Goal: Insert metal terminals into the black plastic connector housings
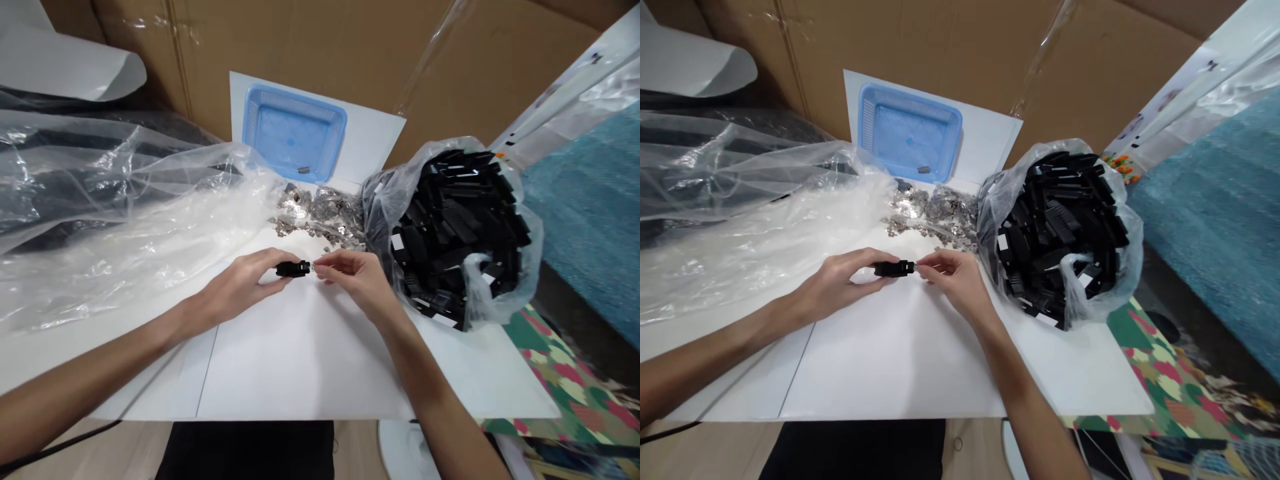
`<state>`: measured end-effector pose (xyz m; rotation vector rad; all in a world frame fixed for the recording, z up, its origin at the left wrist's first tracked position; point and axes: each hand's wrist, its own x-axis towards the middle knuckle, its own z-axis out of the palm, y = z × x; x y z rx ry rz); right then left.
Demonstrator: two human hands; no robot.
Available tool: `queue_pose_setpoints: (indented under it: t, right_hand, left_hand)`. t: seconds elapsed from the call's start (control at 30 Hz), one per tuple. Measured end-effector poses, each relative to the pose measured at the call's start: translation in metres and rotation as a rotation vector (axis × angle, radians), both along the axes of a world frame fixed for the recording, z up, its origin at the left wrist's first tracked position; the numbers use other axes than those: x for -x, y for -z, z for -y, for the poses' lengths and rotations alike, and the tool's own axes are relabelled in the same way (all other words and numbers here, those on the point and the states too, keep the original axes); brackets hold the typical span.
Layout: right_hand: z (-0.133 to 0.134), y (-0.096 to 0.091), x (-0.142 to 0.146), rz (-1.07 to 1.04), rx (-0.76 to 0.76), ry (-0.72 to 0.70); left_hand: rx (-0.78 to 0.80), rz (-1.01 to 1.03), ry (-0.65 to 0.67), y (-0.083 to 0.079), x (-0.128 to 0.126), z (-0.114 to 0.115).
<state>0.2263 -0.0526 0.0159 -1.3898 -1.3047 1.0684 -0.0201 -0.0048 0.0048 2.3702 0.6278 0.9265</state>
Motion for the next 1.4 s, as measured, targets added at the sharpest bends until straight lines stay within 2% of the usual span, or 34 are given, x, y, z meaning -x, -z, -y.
queue_pose_setpoints:
  t: [0.17, 0.4, 0.57, 0.7, 0.8, 0.93, 1.2, 1.4]
  right_hand:
    - [0.001, 0.001, 0.001, -0.009, 0.014, 0.000]
    - [0.000, 0.003, -0.001, 0.037, 0.015, -0.071]
    - [0.000, -0.002, -0.007, -0.040, -0.031, -0.136]
    - [0.001, -0.005, -0.002, -0.069, -0.115, -0.214]
    - [0.002, -0.004, 0.005, -0.084, -0.175, -0.221]
    - [0.004, -0.004, 0.009, -0.052, -0.170, -0.256]
    - [0.005, -0.002, 0.008, -0.016, -0.180, -0.264]
    - [0.008, 0.004, 0.011, -0.004, -0.206, -0.258]
  left_hand:
    - [0.024, -0.009, 0.014, -0.002, 0.001, 0.001]
    - [0.027, -0.025, 0.064, -0.001, 0.002, 0.005]
    - [0.075, 0.070, -0.043, 0.001, -0.002, 0.002]
    - [0.114, 0.132, -0.096, -0.005, -0.006, 0.001]
    - [0.071, 0.061, -0.034, -0.010, -0.005, 0.003]
    - [0.000, 0.041, 0.063, -0.010, -0.005, 0.006]
    - [-0.043, -0.021, 0.058, -0.007, -0.003, 0.005]
    - [-0.119, -0.115, 0.130, -0.013, 0.004, 0.000]
